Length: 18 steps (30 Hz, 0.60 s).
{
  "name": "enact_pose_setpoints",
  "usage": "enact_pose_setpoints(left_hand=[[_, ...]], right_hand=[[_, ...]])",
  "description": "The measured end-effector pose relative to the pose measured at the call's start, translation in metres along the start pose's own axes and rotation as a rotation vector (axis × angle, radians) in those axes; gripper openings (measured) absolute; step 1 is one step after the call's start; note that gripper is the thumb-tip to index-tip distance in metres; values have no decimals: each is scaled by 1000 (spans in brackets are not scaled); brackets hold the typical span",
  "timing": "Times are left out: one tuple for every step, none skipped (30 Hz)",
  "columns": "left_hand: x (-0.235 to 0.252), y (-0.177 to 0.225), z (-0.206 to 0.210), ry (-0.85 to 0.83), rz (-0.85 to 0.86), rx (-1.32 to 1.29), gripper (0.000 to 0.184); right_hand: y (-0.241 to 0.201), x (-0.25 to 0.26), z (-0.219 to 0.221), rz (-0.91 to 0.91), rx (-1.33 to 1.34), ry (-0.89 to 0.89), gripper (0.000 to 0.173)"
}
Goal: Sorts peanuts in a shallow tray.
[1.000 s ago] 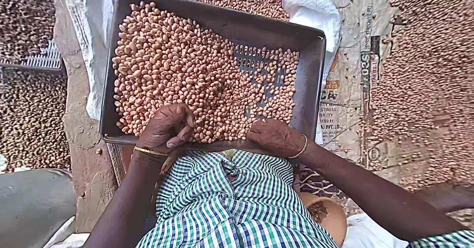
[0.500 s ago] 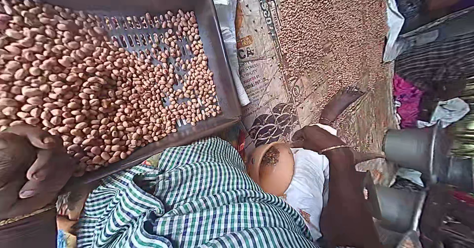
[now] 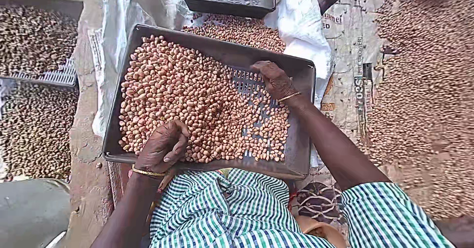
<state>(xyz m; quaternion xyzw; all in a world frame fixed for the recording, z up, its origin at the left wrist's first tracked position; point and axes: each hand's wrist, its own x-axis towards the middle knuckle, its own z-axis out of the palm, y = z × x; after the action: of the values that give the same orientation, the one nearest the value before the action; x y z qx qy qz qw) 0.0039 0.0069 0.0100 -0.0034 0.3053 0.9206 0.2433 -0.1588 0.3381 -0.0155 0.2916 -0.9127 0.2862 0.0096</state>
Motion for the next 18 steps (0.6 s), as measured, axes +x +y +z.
enact_pose_setpoints(left_hand=[[1, 0, 1, 2, -8, -6, 25], [1, 1, 2, 7, -16, -11, 25], [2, 3, 2, 10, -24, -17, 25], [4, 2, 2, 6, -34, -21, 25], [5, 1, 1, 3, -49, -26, 25], [3, 1, 0, 5, -64, -22, 25], [3, 1, 0, 10, -69, -3, 24], [5, 2, 0, 0, -64, 31, 22], [8, 2, 0, -22, -56, 70, 21], [9, 1, 0, -41, -51, 99, 21], [10, 0, 0, -52, -51, 104, 20], [10, -1, -1, -60, -59, 89, 20], [9, -1, -1, -60, -69, 73, 21], [8, 0, -2, -60, -76, 67, 22], [8, 1, -2, -63, -77, 64, 23], [8, 1, -1, -64, -75, 65, 24], [8, 1, -1, -63, -70, 65, 24], [7, 2, -1, -65, -65, 64, 23]], right_hand=[[1, 2, 8, -34, 7, -28, 34], [1, 2, 13, -63, 26, -18, 32], [0, 3, 10, -58, 61, 33, 30], [-1, 2, -6, 10, 107, 104, 29], [-2, -3, -26, 131, 155, 172, 28], [-5, -9, -46, 267, 202, 209, 25], [-9, -19, -65, 353, 203, 192, 22], [-15, -35, -79, 385, 149, 130, 20], [-22, -53, -86, 353, 60, 46, 19], [-28, -72, -87, 268, -55, -32, 16], [-34, -90, -85, 196, -167, -97, 12], [-42, -104, -81, 165, -267, -138, 10], [-50, -114, -76, 165, -348, -169, 8], [-58, -120, -70, 189, -423, -200, 8], [-64, -122, -64, 225, -488, -238, 8], [-68, -121, -58, 263, -542, -289, 7], [-71, -118, -53, 292, -588, -343, 6], [-71, -115, -47, 304, -619, -380, 7]])
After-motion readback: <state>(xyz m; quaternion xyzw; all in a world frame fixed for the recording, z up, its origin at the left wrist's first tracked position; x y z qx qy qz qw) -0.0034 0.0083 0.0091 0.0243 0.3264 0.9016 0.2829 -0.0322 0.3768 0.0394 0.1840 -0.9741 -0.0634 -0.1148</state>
